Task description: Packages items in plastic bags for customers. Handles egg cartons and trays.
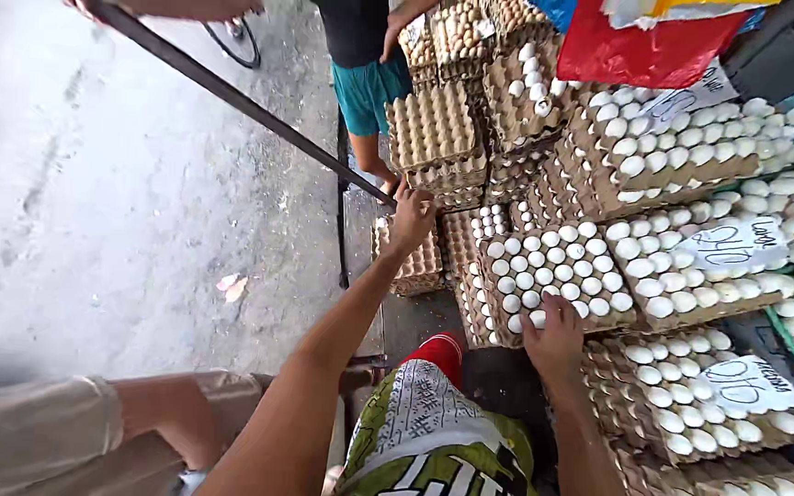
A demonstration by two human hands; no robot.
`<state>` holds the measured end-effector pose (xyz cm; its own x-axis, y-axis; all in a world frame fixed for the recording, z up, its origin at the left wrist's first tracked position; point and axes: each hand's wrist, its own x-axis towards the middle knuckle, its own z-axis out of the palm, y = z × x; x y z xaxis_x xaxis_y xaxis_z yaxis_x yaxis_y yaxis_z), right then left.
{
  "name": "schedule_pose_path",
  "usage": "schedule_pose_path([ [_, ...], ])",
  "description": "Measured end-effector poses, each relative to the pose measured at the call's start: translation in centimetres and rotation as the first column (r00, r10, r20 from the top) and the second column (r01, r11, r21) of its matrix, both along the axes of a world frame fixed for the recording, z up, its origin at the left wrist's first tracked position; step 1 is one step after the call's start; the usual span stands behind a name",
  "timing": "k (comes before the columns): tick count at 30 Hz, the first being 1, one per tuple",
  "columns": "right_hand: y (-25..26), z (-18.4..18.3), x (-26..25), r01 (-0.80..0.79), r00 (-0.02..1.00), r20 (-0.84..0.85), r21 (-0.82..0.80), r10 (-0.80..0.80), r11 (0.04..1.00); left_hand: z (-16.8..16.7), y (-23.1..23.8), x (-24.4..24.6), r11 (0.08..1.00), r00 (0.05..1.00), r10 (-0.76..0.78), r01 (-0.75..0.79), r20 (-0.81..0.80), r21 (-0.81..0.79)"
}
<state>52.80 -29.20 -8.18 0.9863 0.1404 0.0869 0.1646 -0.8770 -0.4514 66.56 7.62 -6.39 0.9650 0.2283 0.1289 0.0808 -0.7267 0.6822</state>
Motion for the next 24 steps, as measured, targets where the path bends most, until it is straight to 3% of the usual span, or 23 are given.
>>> schedule_pose_path([
  [6, 4.1, -2.0, 1.6, 0.149, 0.989, 0.018, -0.179, -0.149, 0.972, 2.4, 5.6, 6.2, 0.993, 0.991, 0.035, -0.019, -0.126, 0.12],
  [10, 5.6, -5.6, 3.7, 0.258, 0.962, 0.169, -0.321, -0.213, 0.911, -1.6, 9.0, 14.3, 0.966, 0.994, -0.018, 0.044, -0.105, 0.256],
  [12, 6.1, -6.8, 4.2, 0.297, 0.948, 0.22, -0.359, -0.229, 0.885, -3.4, 10.3, 18.7, 0.939, 0.985, -0.036, 0.092, -0.171, 0.331],
  [18, 7.0, -5.8, 5.2, 0.288, 0.957, 0.157, -0.469, -0.242, 0.835, -9.4, 14.4, 28.3, 0.851, 0.927, -0.157, 0.302, -0.34, 0.429],
  [24, 7.7, -4.2, 5.8, 0.231, 0.952, -0.053, -0.518, -0.3, 0.824, -13.2, 15.6, 30.8, 0.821, 0.917, -0.205, 0.352, -0.344, 0.45],
])
